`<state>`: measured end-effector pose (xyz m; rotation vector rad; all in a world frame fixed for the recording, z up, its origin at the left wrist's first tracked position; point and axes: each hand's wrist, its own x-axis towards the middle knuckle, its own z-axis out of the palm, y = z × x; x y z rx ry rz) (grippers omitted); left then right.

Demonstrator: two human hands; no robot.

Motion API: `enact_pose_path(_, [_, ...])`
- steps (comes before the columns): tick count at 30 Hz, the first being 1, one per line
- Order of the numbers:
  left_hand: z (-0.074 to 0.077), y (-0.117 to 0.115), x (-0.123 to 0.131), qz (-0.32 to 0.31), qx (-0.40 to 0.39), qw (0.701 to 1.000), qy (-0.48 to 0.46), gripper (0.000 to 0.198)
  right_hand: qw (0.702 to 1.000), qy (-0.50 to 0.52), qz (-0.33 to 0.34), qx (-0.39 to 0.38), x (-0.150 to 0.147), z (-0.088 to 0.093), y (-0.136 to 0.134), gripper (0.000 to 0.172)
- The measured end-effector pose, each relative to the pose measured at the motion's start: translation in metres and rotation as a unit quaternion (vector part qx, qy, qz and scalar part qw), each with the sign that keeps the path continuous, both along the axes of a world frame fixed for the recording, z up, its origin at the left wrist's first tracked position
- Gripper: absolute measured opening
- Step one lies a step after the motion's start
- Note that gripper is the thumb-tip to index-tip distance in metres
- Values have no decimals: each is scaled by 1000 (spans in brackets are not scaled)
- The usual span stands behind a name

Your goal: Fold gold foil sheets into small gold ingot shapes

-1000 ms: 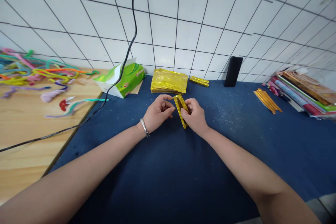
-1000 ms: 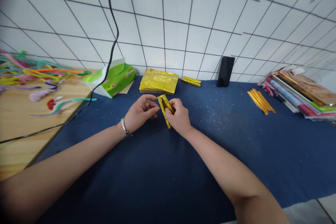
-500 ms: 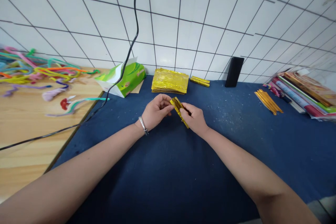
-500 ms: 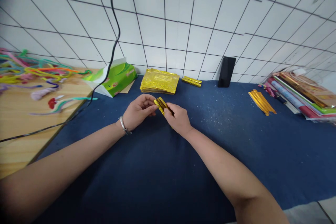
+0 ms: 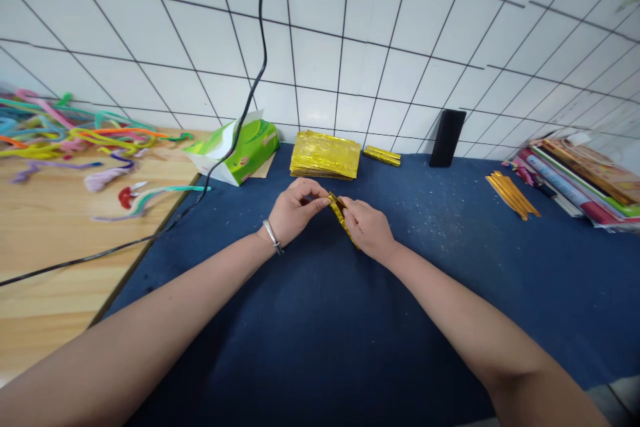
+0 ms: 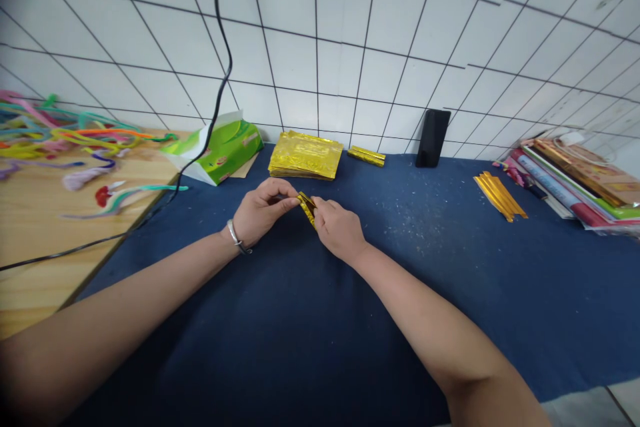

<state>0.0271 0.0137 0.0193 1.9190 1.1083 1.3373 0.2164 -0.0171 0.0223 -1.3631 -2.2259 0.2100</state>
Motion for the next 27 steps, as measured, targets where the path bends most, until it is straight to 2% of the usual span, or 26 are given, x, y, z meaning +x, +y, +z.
enact_pose_path(15, [-6,2,0,-27,-69,997,-7,16,998,-51,-15,44,-2,-1,-4,40])
enact_pose_path(27, [-4,-5,9,-53,-217,967,-118,16,990,-105,-1,97,-2,-3,-5,41])
